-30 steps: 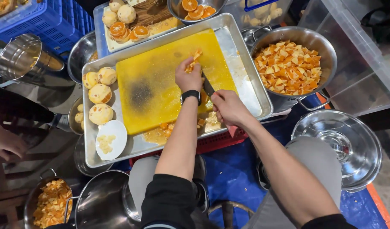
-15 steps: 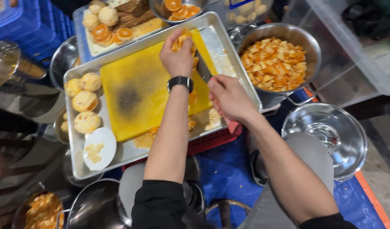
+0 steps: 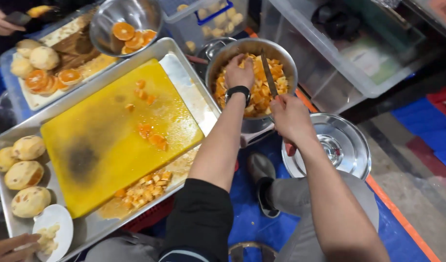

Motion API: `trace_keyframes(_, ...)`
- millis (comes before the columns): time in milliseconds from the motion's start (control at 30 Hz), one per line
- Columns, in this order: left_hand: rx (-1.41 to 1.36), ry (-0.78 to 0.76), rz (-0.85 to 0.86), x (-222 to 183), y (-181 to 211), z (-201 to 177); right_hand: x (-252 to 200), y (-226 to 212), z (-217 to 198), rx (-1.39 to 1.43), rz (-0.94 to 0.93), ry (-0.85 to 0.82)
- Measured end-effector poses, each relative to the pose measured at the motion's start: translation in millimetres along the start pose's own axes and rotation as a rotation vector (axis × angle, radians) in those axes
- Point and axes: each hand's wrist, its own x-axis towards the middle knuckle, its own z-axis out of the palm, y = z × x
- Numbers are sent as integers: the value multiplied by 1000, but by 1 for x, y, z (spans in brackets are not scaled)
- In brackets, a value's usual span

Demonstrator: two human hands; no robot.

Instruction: Slicing and dicing oranges on a cutting board using a knife in a food preparation setting.

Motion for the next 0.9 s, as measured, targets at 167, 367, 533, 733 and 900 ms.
trace_keyframes(167, -188, 27, 279, -13, 14, -36, 23, 40, 9, -180, -171, 38)
trace_keyframes(367, 113, 193, 389, 26, -13, -164, -1, 8, 10, -213, -257, 36)
trace_keyframes(533, 527, 233, 171, 69, -100, -283, -18, -20, 23, -137, -346, -2)
trace_keyframes(733, 231, -182, 438, 11, -139, -327, -35, -48, 53, -177, -386, -118)
trace_keyframes(900, 488, -358, 735, -76, -116, -352, -46, -52, 67, -177, -500, -192)
